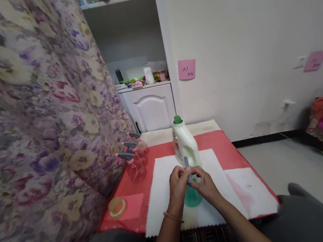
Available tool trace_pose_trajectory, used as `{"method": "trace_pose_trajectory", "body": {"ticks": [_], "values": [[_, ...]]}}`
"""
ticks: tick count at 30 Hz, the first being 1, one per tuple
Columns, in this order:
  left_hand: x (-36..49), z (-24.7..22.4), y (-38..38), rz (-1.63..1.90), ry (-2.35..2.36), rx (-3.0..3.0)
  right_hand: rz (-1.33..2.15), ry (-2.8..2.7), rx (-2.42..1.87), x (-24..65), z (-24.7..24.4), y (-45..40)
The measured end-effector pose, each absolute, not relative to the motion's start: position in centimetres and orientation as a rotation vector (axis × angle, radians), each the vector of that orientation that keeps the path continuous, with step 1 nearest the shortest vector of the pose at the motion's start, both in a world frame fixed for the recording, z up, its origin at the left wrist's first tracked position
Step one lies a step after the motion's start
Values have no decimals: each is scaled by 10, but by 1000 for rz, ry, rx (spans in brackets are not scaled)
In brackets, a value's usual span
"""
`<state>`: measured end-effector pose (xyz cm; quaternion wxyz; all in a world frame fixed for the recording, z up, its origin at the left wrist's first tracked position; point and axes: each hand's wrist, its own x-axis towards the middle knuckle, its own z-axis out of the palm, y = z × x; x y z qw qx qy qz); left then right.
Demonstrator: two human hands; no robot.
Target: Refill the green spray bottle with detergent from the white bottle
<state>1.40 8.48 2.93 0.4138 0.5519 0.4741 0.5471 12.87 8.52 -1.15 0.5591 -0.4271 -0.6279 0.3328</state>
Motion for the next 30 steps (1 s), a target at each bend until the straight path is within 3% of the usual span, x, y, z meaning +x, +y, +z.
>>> {"method": "trace_pose_trajectory", "body": {"ticks": [30], "values": [[16,27,84,1395,1189,1355,799,-1449,-1009,129,-19,82]]}}
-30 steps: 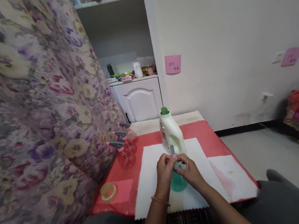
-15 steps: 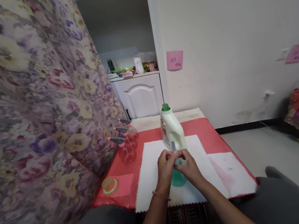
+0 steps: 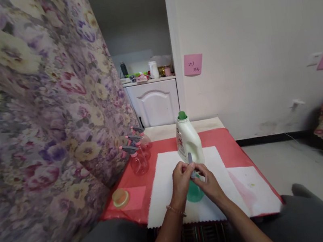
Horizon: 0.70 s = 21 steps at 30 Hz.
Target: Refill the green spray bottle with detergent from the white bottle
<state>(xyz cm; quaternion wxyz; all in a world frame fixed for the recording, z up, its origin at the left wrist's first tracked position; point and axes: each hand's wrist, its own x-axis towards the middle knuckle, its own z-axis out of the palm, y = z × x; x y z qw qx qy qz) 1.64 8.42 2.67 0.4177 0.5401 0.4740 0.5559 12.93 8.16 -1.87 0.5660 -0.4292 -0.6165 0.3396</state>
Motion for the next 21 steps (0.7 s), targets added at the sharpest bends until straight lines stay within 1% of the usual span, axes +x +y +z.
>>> {"method": "trace_pose_trajectory", "body": {"ticks": [7,11,17,21], "values": [[16,23,86,1394,1191,1364,758,-1368,-1086,126,-21,81],[15,23,87,1398,1201,1373,800,-1420,-1041,129,-20,73],[15,23,87,1391,1216,1373,760,-1389,-1093,143,-17,66],[15,24,86,1396,1215,1383,758,-1434,-1048,140,-20,69]]}}
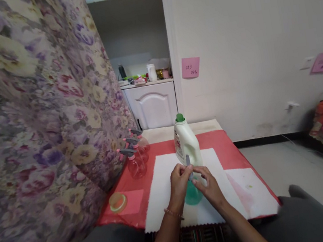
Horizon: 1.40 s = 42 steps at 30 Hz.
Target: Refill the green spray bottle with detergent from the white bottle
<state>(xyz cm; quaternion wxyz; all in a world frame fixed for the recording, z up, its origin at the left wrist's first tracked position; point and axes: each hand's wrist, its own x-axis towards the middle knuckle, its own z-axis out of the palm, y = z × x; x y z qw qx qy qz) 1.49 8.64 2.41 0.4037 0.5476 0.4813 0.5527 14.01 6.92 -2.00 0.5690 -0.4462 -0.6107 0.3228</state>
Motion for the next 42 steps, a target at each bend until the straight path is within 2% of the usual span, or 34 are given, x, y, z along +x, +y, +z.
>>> {"method": "trace_pose_trajectory", "body": {"ticks": [27,35,42], "values": [[15,24,84,1391,1206,1360,706,-1406,-1024,123,-19,80],[16,26,83,1403,1227,1357,706,-1399,-1049,126,-30,83],[7,20,82,1393,1233,1369,796,-1432,-1130,144,-66,65]]}}
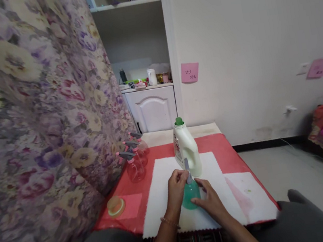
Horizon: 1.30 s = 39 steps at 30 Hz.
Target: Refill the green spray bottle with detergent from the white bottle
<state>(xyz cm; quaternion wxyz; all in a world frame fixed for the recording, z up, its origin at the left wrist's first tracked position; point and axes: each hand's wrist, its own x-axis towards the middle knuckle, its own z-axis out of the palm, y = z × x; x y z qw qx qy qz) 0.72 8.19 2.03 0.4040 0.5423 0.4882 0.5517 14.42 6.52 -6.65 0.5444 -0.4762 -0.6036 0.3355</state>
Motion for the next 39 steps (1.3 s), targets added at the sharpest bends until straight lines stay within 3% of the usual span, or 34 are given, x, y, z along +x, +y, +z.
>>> {"method": "trace_pose_trajectory", "body": {"ticks": [13,28,35,39], "values": [[-24,-40,56,1223,1258,1316,805,-1397,-1119,138,-97,57],[-7,-49,38,1196,1322,1566,1139,-1452,-876,192,-97,68],[-20,-57,49,1078,1406,1691,1110,-1421,-959,191,-105,63],[-22,-69,59,1009,1366,1760,920,-1406,-1078,174,-104,52]]}}
